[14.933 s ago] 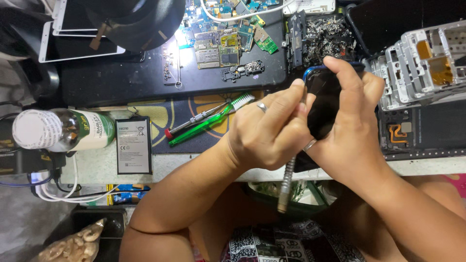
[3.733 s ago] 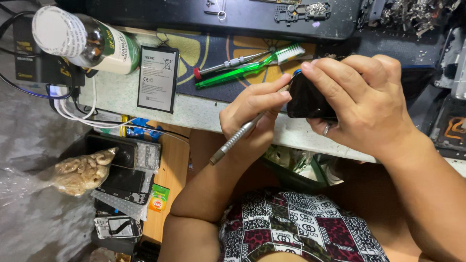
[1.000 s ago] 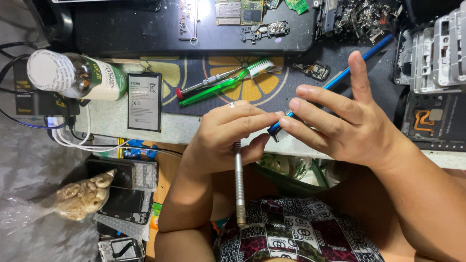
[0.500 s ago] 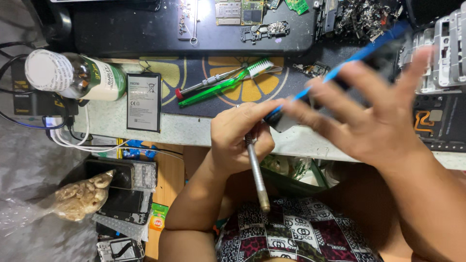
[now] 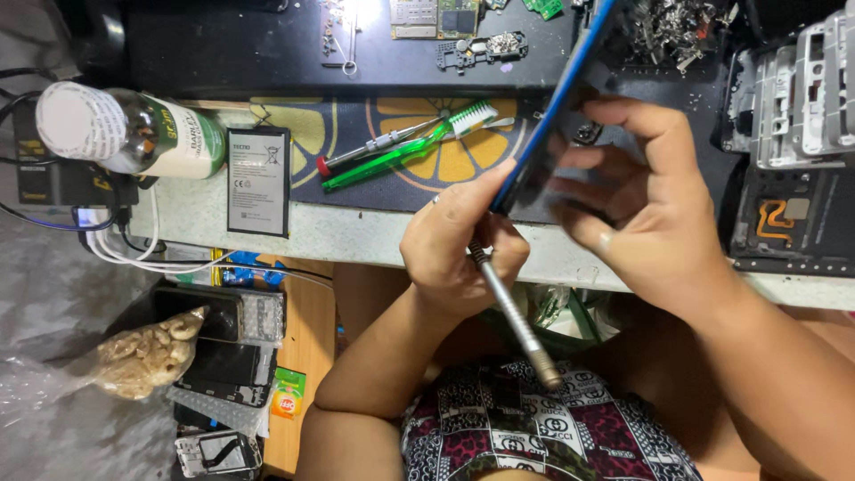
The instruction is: The person uses a metal prying tool to separate the screen from the frame of a smartphone. They work along the edges, then flip the device to pry the back cover away from the frame, exposing the internal battery and components.
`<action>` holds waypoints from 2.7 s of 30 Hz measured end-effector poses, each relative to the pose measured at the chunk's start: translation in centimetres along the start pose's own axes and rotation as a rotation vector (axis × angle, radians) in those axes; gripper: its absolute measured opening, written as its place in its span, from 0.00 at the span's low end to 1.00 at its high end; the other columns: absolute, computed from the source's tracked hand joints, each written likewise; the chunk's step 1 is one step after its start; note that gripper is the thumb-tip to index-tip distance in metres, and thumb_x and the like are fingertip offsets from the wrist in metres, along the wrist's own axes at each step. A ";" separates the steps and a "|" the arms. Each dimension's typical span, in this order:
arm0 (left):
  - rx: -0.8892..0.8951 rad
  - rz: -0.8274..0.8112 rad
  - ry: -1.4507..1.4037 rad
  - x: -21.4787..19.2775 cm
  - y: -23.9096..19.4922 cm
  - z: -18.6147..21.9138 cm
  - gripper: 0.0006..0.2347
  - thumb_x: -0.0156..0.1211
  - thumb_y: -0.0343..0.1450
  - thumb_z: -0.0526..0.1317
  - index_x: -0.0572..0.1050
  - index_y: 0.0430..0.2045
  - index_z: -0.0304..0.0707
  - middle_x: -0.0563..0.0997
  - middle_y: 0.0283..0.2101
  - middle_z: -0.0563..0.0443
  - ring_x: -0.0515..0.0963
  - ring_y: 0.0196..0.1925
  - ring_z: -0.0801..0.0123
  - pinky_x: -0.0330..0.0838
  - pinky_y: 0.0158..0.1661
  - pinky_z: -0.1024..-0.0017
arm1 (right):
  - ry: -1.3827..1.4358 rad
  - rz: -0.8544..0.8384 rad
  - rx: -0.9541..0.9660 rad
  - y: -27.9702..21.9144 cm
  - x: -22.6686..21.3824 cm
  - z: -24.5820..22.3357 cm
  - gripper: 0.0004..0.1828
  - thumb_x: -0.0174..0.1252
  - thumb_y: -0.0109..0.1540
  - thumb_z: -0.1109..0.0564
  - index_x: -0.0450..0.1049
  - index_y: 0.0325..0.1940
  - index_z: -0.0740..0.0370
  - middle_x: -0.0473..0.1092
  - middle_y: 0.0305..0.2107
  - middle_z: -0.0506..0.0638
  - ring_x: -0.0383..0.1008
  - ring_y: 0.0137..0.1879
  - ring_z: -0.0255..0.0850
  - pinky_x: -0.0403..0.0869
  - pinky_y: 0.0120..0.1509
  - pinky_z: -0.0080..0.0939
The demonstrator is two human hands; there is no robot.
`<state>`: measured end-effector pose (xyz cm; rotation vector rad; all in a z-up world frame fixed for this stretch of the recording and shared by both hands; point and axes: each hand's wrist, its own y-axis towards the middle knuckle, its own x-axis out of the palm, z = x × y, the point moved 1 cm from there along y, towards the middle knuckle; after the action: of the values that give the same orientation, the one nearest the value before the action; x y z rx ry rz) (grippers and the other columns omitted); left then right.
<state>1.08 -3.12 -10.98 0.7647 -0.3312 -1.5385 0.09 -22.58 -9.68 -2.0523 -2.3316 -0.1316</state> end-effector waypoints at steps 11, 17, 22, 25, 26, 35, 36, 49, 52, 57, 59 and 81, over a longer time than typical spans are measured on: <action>0.313 -0.116 0.183 1.9 0.2 -0.3 0.18 0.61 0.67 0.23 0.72 0.52 0.19 0.82 0.48 0.32 0.80 0.31 0.63 0.72 0.29 0.69 | 0.184 0.112 0.016 -0.4 0.0 0.1 0.40 0.71 0.57 0.63 0.53 0.63 0.52 0.63 0.62 0.55 0.71 0.64 0.42 0.75 0.73 0.47; 0.242 -0.122 0.084 1.3 0.0 -0.5 0.19 0.61 0.68 0.25 0.70 0.55 0.20 0.80 0.50 0.36 0.84 0.36 0.60 0.77 0.33 0.68 | 0.210 0.103 0.025 -0.3 0.0 0.3 0.42 0.73 0.55 0.61 0.54 0.64 0.49 0.64 0.64 0.56 0.71 0.65 0.43 0.75 0.73 0.48; 0.256 -0.149 0.127 1.4 -0.1 -0.6 0.18 0.61 0.67 0.23 0.72 0.53 0.21 0.81 0.51 0.33 0.81 0.31 0.63 0.73 0.30 0.68 | 0.215 0.127 -0.012 -0.5 -0.1 0.8 0.41 0.74 0.56 0.60 0.54 0.64 0.50 0.64 0.60 0.55 0.70 0.62 0.41 0.75 0.74 0.47; 0.245 -0.142 0.099 1.4 0.1 -0.4 0.18 0.61 0.70 0.24 0.71 0.55 0.23 0.81 0.53 0.35 0.84 0.36 0.61 0.75 0.31 0.71 | 0.190 0.123 -0.076 -0.6 -0.3 0.7 0.40 0.75 0.59 0.62 0.55 0.64 0.50 0.63 0.59 0.53 0.67 0.64 0.40 0.73 0.75 0.46; 0.242 -0.144 0.094 1.4 0.1 -0.3 0.18 0.61 0.70 0.24 0.71 0.56 0.24 0.81 0.53 0.35 0.84 0.37 0.61 0.75 0.31 0.71 | 0.167 0.120 -0.094 -0.7 -0.4 0.6 0.40 0.75 0.59 0.62 0.54 0.65 0.50 0.63 0.59 0.52 0.67 0.64 0.40 0.73 0.75 0.45; 0.191 -0.197 -0.051 -0.3 3.3 0.4 0.16 0.66 0.75 0.29 0.71 0.57 0.30 0.81 0.44 0.43 0.85 0.39 0.60 0.79 0.38 0.70 | -0.051 0.090 -0.118 -1.1 -1.1 0.3 0.48 0.74 0.57 0.67 0.49 0.69 0.49 0.58 0.62 0.49 0.65 0.66 0.40 0.73 0.71 0.45; 0.184 -0.216 -0.027 -0.9 4.1 0.2 0.15 0.66 0.75 0.31 0.72 0.56 0.31 0.80 0.43 0.44 0.84 0.38 0.61 0.79 0.37 0.71 | -0.083 0.080 -0.121 -1.3 -1.0 0.3 0.49 0.74 0.56 0.67 0.49 0.70 0.49 0.58 0.63 0.49 0.65 0.65 0.40 0.73 0.71 0.45; 0.108 -0.180 -0.335 1.6 9.1 -1.5 0.14 0.59 0.76 0.48 0.76 0.42 0.34 0.77 0.33 0.50 0.76 0.28 0.71 0.69 0.31 0.78 | -0.255 0.229 -0.033 0.0 -1.3 -1.1 0.52 0.72 0.56 0.68 0.43 0.71 0.56 0.59 0.67 0.59 0.70 0.70 0.47 0.79 0.71 0.50; 0.234 -0.201 -0.232 1.9 9.7 -1.3 0.11 0.69 0.75 0.30 0.75 0.48 0.33 0.81 0.42 0.44 0.84 0.39 0.65 0.79 0.41 0.75 | -0.297 0.245 -0.054 0.4 -1.2 -1.2 0.52 0.72 0.56 0.69 0.42 0.72 0.57 0.60 0.66 0.60 0.70 0.70 0.47 0.79 0.72 0.49; 0.365 -0.237 -0.105 2.3 9.5 -0.5 0.14 0.71 0.71 0.24 0.78 0.49 0.33 0.81 0.47 0.40 0.85 0.44 0.60 0.83 0.44 0.73 | -0.394 0.272 -0.095 0.3 -1.2 -0.7 0.52 0.74 0.57 0.70 0.43 0.72 0.59 0.62 0.64 0.59 0.71 0.68 0.45 0.78 0.70 0.47; 0.436 -0.257 -0.084 2.3 9.4 -0.5 0.15 0.75 0.69 0.26 0.79 0.48 0.33 0.79 0.49 0.38 0.84 0.47 0.55 0.82 0.45 0.69 | -0.393 0.276 -0.084 0.2 -1.2 -0.6 0.52 0.74 0.56 0.68 0.43 0.71 0.59 0.62 0.64 0.58 0.71 0.67 0.44 0.79 0.69 0.46; 0.616 -0.306 -0.004 2.2 8.7 -1.3 0.13 0.70 0.70 0.30 0.76 0.46 0.22 0.75 0.55 0.32 0.81 0.55 0.43 0.82 0.55 0.60 | -0.357 0.307 -0.083 -0.4 -0.2 -0.3 0.53 0.76 0.57 0.67 0.43 0.72 0.60 0.60 0.63 0.56 0.69 0.67 0.41 0.79 0.72 0.43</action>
<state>8.68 -6.16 -7.05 1.3400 -0.7374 -1.7408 -0.24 -22.86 -9.38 -2.6333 -2.1713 0.1636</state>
